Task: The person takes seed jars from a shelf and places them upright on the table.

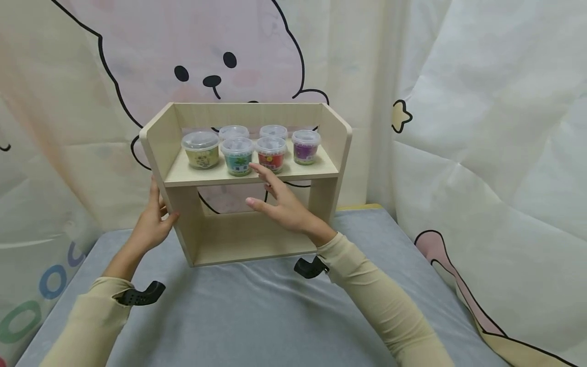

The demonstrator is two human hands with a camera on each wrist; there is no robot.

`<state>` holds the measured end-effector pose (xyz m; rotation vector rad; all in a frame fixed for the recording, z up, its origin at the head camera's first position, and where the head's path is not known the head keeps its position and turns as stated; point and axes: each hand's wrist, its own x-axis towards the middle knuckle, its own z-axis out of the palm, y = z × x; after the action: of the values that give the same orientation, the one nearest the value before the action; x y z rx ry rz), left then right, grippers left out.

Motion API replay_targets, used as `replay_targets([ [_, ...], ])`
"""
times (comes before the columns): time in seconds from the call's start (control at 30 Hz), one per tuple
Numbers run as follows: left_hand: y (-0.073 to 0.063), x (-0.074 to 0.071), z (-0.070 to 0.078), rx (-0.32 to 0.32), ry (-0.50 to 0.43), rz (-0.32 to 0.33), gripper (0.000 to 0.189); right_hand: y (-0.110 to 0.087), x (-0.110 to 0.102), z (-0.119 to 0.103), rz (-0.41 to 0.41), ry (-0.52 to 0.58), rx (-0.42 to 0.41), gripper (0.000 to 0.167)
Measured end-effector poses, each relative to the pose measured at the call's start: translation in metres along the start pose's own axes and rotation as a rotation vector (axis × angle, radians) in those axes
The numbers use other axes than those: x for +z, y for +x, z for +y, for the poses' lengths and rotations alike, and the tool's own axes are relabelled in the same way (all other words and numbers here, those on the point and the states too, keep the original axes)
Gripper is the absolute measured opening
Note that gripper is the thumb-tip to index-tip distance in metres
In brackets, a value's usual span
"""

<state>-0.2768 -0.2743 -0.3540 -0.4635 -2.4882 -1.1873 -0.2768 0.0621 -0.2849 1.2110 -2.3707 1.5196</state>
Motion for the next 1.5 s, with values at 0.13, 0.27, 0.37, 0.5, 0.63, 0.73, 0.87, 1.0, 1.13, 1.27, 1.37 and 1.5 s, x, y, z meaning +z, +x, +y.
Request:
replay_targets([
  [0.13,-0.001,-0.001,-0.001,-0.007,0.006,-0.001,0.105,0.008,0.002,-0.004,-0.005,0.028,0.013,0.074],
  [0.27,-0.001,-0.001,-0.001,-0.013,0.006,0.009,0.106,0.014,0.004,-0.007,-0.010,0.035,0.035,0.075],
  [0.37,-0.001,0.000,-0.001,-0.008,0.003,0.019,0.106,0.018,0.005,-0.009,0.005,0.063,0.063,0.076],
  [0.5,0.002,0.002,0.000,-0.007,-0.006,0.031,0.107,0.023,0.004,-0.010,0.044,0.091,0.089,0.076],
  [0.63,0.005,0.004,0.001,-0.009,-0.010,0.034,0.108,0.025,0.001,-0.012,0.057,0.114,0.109,0.078],
  [0.73,0.008,0.006,0.002,-0.001,-0.017,0.037,0.107,0.028,0.000,-0.013,0.060,0.133,0.121,0.081],
  [0.87,0.009,0.006,0.002,-0.004,-0.022,0.041,0.105,0.032,0.003,-0.014,0.050,0.158,0.134,0.086],
  [1.0,0.006,0.006,0.000,-0.014,-0.025,0.044,0.105,0.036,0.008,-0.013,0.041,0.191,0.152,0.088],
  [1.13,0.005,0.006,0.000,-0.018,-0.018,0.039,0.105,0.041,0.009,-0.013,0.047,0.197,0.157,0.088],
  [1.27,0.005,0.005,0.001,-0.023,-0.004,0.031,0.106,0.050,0.008,-0.016,0.056,0.142,0.182,0.087],
  [1.37,0.006,0.003,0.001,-0.032,0.001,0.027,0.107,0.058,0.009,-0.020,0.058,0.085,0.222,0.089],
  [1.5,0.005,0.002,0.003,-0.039,0.008,0.028,0.106,0.069,0.012,-0.023,0.077,0.089,0.256,0.094],
])
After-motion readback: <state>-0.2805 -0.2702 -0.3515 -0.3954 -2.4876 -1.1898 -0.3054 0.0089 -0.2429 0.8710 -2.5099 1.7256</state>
